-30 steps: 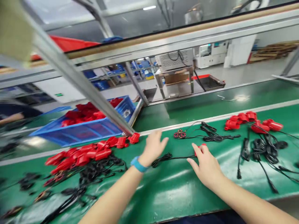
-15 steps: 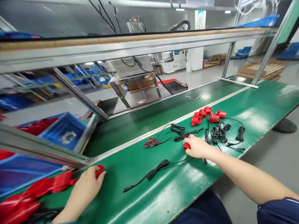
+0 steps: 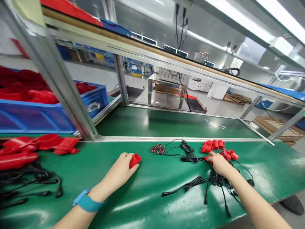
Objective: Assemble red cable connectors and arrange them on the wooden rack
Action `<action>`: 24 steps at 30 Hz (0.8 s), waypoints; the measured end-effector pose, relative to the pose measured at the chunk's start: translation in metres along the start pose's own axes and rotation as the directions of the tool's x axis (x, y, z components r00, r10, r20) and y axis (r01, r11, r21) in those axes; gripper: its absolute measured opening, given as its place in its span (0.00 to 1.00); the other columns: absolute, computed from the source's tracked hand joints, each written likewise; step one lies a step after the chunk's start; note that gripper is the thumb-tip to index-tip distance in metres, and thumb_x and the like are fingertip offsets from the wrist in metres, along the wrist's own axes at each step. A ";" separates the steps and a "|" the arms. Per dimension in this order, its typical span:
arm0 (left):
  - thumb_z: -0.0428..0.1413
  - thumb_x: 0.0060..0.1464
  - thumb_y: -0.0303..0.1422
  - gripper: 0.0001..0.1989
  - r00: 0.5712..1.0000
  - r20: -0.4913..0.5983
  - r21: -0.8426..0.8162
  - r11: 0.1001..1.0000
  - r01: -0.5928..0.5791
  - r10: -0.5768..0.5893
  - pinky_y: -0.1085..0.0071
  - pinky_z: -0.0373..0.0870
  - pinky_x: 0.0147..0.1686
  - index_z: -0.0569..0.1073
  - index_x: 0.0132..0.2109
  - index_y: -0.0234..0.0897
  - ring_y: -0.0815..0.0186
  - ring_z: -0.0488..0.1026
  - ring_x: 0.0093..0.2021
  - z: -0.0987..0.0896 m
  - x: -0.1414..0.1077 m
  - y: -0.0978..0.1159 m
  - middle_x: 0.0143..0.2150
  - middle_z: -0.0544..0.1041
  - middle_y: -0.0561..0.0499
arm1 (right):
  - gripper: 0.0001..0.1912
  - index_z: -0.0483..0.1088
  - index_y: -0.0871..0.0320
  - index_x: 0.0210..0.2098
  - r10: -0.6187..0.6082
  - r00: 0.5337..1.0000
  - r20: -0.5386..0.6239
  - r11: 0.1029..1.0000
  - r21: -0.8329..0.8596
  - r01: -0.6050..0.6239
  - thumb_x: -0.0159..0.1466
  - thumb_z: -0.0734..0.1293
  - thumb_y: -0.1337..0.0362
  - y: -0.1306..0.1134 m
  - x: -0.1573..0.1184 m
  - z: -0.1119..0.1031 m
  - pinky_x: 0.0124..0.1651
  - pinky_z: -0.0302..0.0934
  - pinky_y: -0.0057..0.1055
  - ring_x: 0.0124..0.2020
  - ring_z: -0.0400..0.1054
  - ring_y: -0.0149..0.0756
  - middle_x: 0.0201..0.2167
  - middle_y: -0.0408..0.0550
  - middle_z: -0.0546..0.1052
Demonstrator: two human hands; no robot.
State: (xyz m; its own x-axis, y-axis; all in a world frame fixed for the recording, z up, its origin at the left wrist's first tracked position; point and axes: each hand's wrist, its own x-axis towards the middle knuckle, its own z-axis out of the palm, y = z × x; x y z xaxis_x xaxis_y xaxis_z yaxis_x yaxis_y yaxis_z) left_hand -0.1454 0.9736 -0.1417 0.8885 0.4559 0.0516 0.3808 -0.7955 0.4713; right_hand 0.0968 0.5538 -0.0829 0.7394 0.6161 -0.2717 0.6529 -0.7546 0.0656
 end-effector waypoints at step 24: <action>0.71 0.36 0.47 0.28 0.973 -0.168 -0.617 0.786 0.021 -0.159 0.50 0.69 0.58 0.77 0.43 0.39 0.48 0.74 0.53 0.004 -0.006 -0.011 0.52 0.76 0.41 | 0.07 0.76 0.57 0.46 -0.321 0.900 -0.295 0.872 0.280 0.403 0.69 0.68 0.69 -0.285 0.030 0.029 0.54 0.64 0.42 0.48 0.69 0.44 0.48 0.53 0.74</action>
State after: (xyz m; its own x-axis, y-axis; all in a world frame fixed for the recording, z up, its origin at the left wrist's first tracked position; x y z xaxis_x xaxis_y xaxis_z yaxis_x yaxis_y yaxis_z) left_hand -0.1539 0.9784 -0.1510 0.7609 0.6370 0.1236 0.1606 -0.3695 0.9153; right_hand -0.0715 0.7805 -0.1371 0.5044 0.8633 0.0179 0.8207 -0.4728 -0.3208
